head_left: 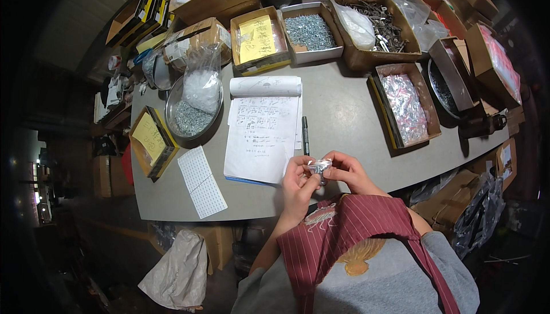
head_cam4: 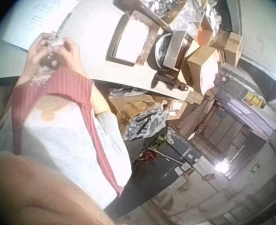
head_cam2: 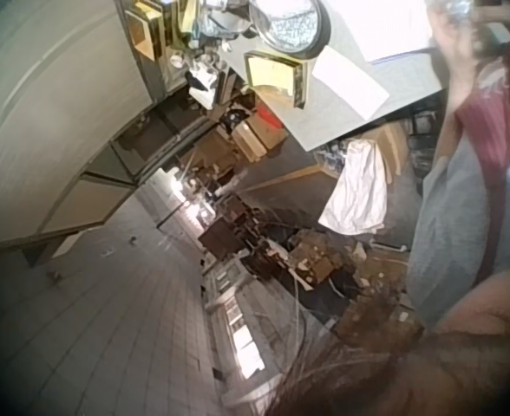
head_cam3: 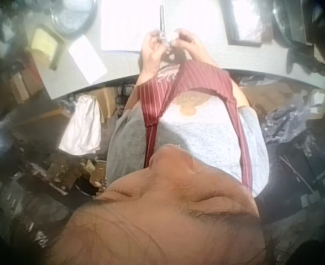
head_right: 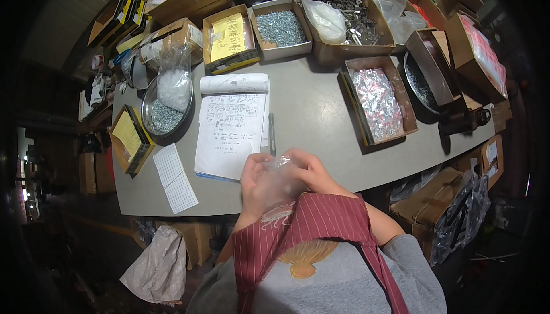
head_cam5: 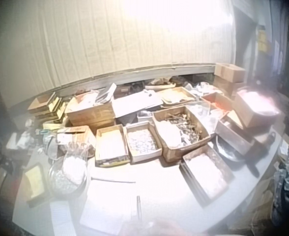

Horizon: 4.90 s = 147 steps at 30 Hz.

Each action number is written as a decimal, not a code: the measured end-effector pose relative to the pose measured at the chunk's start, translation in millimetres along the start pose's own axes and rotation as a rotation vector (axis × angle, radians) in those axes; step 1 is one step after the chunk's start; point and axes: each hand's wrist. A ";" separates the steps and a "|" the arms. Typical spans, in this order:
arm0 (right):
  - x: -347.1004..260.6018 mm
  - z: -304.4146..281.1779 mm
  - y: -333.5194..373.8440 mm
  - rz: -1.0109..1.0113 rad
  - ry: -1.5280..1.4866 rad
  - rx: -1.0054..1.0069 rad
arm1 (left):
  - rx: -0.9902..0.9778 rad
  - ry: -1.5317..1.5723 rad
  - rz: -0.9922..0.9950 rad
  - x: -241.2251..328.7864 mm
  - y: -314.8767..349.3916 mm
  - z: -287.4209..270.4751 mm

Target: The person organizes small metal parts and hardware on a cluttered workbench. They move boxes and plastic bags, write on a yellow sticky note with a black marker, and handle small metal pieces by hand.

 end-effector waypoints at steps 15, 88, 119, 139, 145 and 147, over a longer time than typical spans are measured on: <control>5.3 -3.0 -2.2 0.000 0.028 0.055 | 0.003 0.016 -0.049 -2.1 0.0 -0.7; 11.6 -7.1 -2.8 -0.021 0.078 0.054 | 0.036 -0.440 0.073 -8.4 5.5 3.0; 41.2 -56.2 -23.9 -0.105 0.327 0.324 | 0.476 -0.134 0.258 91.6 -71.0 -217.2; 48.0 -53.2 -20.6 -0.177 1.003 0.522 | 0.341 -1.022 0.405 77.3 -101.7 -209.5; 55.5 -59.7 -25.7 -0.180 0.952 0.556 | 0.181 -1.206 0.482 53.1 -102.3 -197.2; 54.7 -60.5 -24.6 -0.158 0.890 0.557 | 0.124 -1.244 0.512 42.6 -104.4 -195.6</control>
Point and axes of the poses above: each hand's wrist, its own y-axis away from the middle knuckle, its own z-axis out of the palm, x = y × z, and after that the axes turned 4 degrees about z, right-handed
